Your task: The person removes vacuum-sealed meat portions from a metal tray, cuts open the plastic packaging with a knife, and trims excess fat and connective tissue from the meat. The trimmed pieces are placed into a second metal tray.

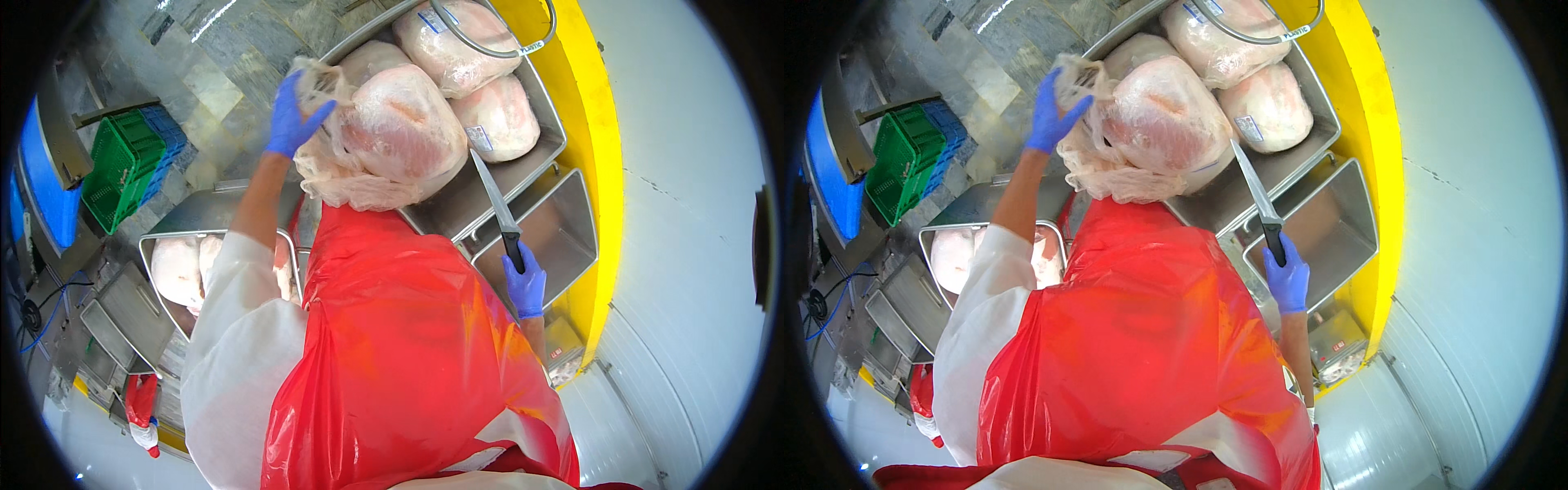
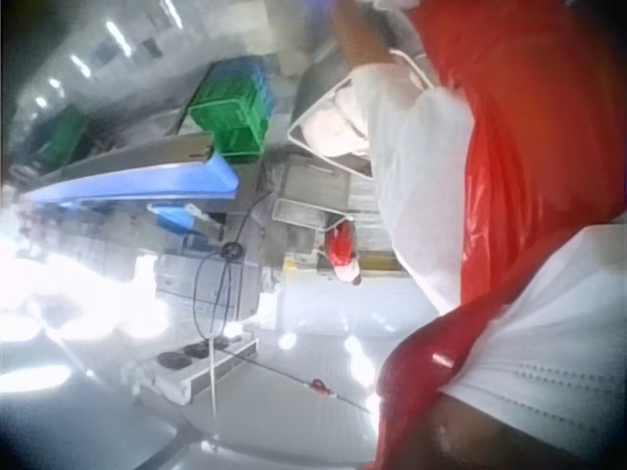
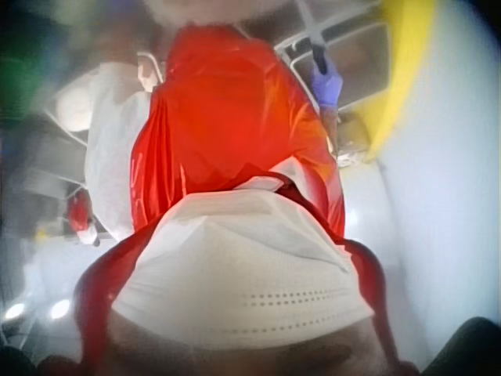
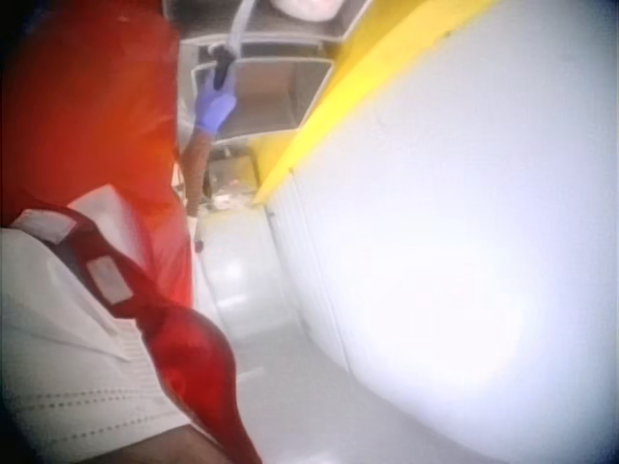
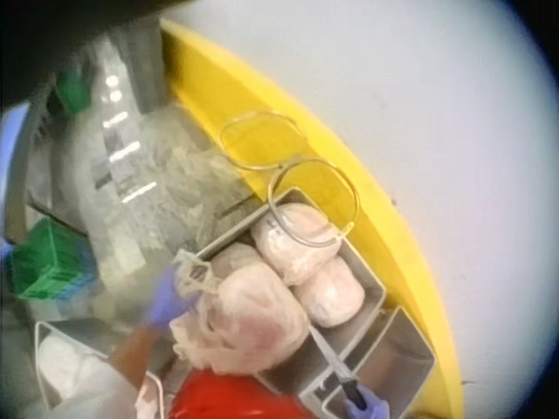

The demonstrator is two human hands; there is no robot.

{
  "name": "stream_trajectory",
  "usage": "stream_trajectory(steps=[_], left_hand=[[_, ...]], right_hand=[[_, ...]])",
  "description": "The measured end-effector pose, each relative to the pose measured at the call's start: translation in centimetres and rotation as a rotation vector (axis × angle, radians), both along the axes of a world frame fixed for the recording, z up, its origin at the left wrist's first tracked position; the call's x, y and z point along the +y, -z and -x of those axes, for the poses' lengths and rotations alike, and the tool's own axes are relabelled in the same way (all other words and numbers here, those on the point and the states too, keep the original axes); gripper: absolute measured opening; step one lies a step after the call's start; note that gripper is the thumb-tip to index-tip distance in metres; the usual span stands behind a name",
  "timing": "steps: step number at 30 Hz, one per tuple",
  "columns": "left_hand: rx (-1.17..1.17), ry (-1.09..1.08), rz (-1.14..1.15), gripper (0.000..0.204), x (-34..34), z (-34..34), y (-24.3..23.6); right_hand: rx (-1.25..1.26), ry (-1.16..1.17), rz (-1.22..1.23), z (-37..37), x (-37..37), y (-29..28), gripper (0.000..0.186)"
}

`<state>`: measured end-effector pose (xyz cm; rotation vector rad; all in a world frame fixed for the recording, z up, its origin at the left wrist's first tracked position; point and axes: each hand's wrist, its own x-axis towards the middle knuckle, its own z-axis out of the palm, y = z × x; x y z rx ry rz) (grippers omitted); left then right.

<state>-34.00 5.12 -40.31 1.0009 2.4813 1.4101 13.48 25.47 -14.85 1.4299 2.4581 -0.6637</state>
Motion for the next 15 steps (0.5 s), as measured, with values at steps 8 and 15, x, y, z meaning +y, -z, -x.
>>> stream_trajectory(steps=[8, 15], left_hand=[[-0.271, 0.332, 0.618, 0.037, 3.3, 1.5, 7.8], [-0.572, 0.077, 0.655, 0.049, 5.0, 1.0, 15.4]], right_hand=[[-0.023, 0.032, -0.023, 3.1, -0.3, -2.8, 0.043], [-0.137, -0.021, 0.047, 5.9, -0.7, -3.6, 0.045]])
